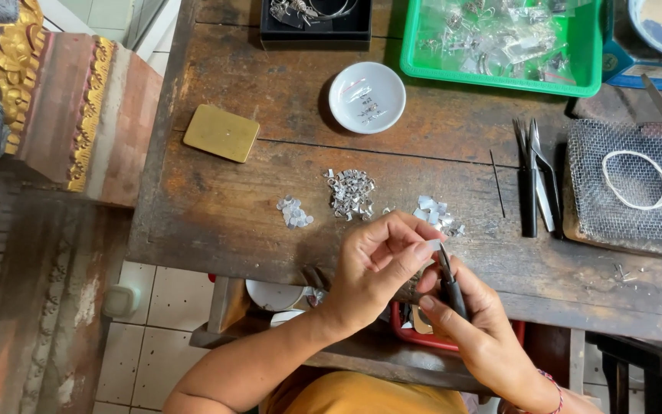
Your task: The person uses pliers to shape and assemble small silver components on a wooden workbench in a jewelry workshop.
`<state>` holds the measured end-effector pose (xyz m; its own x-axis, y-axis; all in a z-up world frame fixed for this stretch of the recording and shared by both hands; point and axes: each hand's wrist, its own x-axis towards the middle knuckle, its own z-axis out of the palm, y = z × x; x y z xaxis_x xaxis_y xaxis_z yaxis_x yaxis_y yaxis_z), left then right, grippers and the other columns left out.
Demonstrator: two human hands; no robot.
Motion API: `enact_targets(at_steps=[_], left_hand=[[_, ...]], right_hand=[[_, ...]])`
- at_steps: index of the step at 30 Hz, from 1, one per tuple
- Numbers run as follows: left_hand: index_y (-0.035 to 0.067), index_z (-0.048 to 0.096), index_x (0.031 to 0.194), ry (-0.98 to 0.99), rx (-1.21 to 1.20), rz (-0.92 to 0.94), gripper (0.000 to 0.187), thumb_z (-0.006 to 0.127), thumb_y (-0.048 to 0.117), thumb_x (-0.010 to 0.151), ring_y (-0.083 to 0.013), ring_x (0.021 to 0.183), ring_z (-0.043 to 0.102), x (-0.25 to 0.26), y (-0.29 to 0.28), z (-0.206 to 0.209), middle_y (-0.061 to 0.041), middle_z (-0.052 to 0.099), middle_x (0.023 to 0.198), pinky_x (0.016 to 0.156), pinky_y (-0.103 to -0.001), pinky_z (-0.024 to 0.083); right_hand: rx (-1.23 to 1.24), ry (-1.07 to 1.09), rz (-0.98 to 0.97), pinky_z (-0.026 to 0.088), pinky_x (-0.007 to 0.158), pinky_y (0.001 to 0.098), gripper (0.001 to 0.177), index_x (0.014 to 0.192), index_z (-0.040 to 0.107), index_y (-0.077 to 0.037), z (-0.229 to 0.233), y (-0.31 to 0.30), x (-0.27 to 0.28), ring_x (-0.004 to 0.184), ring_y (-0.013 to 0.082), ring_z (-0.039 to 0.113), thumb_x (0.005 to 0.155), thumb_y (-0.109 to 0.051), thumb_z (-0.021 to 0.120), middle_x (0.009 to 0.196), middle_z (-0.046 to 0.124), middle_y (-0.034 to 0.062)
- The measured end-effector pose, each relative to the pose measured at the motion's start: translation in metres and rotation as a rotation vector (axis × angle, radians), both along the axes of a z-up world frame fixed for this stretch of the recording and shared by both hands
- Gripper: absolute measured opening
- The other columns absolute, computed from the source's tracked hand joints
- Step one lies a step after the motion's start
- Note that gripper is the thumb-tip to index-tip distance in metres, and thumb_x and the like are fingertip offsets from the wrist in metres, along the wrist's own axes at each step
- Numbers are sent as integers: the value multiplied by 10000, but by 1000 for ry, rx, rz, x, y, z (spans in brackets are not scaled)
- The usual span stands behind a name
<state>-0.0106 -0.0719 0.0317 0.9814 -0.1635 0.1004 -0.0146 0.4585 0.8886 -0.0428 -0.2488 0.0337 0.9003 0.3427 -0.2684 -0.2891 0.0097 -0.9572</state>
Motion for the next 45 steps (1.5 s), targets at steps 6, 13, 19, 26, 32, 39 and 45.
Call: enact_targets(at_steps=[6,13,19,26,32,39,45], left_hand=[[111,560,836,67,-61,-74,161,632,101,980,-153,751,625,2,5,-3,-117,657,1030,701,-268,542],[61,539,835,164,-70,-165,168,639,74,969,-110,590,586,-6,1,-11,-142,640,1029,567,-206,510],[51,527,839,167,-97,-186,170,619,42,982,-124,584,572,-5,2,-9,-163,613,1020,582,-216,511],[59,511,830,148,-115,-206,189,615,40,988,-172,564,591,-3,2,-6,-171,608,1016,571,-246,519],[63,511,829,160,-70,-221,179,600,23,979,-167,572,620,0,3,0,-178,614,1007,629,-277,562],[65,505,843,166,-76,-199,198,588,108,1017,-192,574,615,-2,-2,-3,-180,611,1065,574,-289,540],[76,524,876,101,8,-175,154,579,125,1012,-132,580,591,-5,-6,-9,-160,559,1164,623,-250,528]], right_hand=[[155,283,-50,239,454,278,79,987,594,-17,-6,3,-13,511,122,285,934,-13,651,657,388,38],[327,272,-166,311,526,326,283,1156,610,41,-24,6,-28,639,197,375,875,40,641,811,446,77],[259,302,-127,326,624,308,126,975,577,-14,-16,7,-26,749,208,421,891,-37,667,814,463,74],[369,323,-115,220,497,298,141,889,528,2,-19,6,-27,588,153,288,884,-24,666,726,384,48],[362,388,-106,212,465,302,136,961,544,-6,-22,1,-27,541,147,280,887,9,657,680,362,50],[309,314,-101,219,468,289,116,972,579,-16,-25,0,-26,560,135,285,879,22,637,741,416,51],[258,281,-139,242,485,279,123,972,564,-25,-26,2,-29,580,126,309,896,-27,660,754,401,29]])
